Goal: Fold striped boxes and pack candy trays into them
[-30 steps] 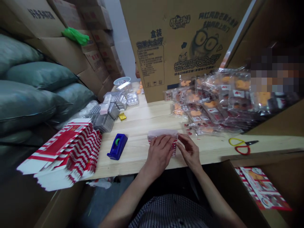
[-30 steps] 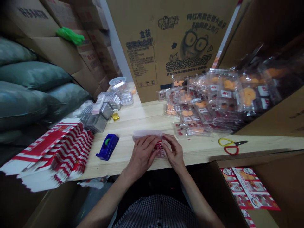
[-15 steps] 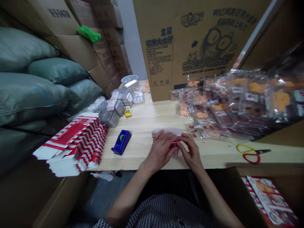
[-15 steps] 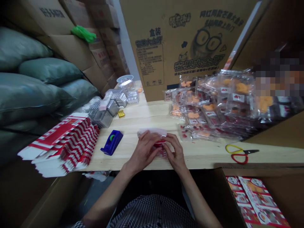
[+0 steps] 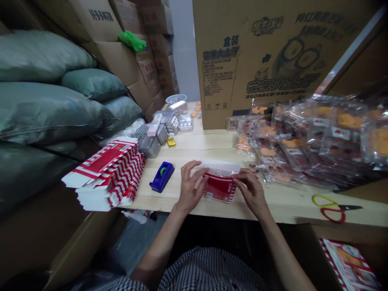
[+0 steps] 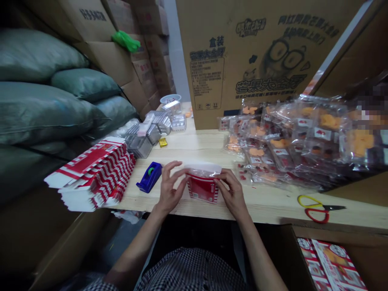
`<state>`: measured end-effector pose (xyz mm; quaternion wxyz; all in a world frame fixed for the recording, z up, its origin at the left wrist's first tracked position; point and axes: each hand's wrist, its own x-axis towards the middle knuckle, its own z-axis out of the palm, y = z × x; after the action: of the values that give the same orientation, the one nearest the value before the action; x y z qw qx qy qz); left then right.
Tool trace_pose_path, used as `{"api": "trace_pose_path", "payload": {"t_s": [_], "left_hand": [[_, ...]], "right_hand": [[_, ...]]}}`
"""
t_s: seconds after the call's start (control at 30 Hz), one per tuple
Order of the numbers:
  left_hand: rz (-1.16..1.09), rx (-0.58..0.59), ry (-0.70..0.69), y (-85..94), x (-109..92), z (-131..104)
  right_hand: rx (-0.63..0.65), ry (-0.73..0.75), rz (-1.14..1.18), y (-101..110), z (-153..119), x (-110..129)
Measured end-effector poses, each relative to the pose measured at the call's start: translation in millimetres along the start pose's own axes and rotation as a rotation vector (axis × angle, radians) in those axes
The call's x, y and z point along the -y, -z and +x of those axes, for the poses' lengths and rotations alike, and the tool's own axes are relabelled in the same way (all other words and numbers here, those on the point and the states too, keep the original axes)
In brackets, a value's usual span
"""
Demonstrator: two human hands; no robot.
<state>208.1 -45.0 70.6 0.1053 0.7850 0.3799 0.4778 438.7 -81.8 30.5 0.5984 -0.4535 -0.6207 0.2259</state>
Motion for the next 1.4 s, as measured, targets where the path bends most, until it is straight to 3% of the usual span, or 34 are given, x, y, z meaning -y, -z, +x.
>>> {"api": "trace_pose_path", "payload": {"t_s": [0.1, 0.27, 0.53, 0.8, 1.03, 1.13, 1.27, 1.4], "left_hand": [[-0.19, -0.124, 0.127, -4.2, 12, -6], [-0.437, -0.063, 0.217, -19.5, 26, -7], [-0.328, 0.012, 0.024, -19.0, 35, -1], [-0.389, 0.138, 0.021, -11.2, 37, 16], [-0.48, 0.049, 0.148, -13.0, 20, -3], [-0.594, 0.035, 0.263, -14.2, 19, -8], [-0.835, 0.038, 0.412, -17.7, 26, 0], [-0.848, 0.102, 0.393, -18.8, 29, 11]], "right_hand": [[0.016, -0.005, 0.029, 0, 2, -1], [0.031, 0.0, 0.035, 3, 5, 0], [0.039, 0.01, 0.023, 3, 7, -3], [-0.091, -0.055, 0.018, -7, 10, 3], [-0.152, -0.065, 0.054, -8, -4, 12], [-0.169, -0.124, 0.117, -9, -6, 11], [-0.265, -0.199, 0.304, -15, 1, 9], [-0.272, -0.262, 0.393, -18, 8, 8]]}}
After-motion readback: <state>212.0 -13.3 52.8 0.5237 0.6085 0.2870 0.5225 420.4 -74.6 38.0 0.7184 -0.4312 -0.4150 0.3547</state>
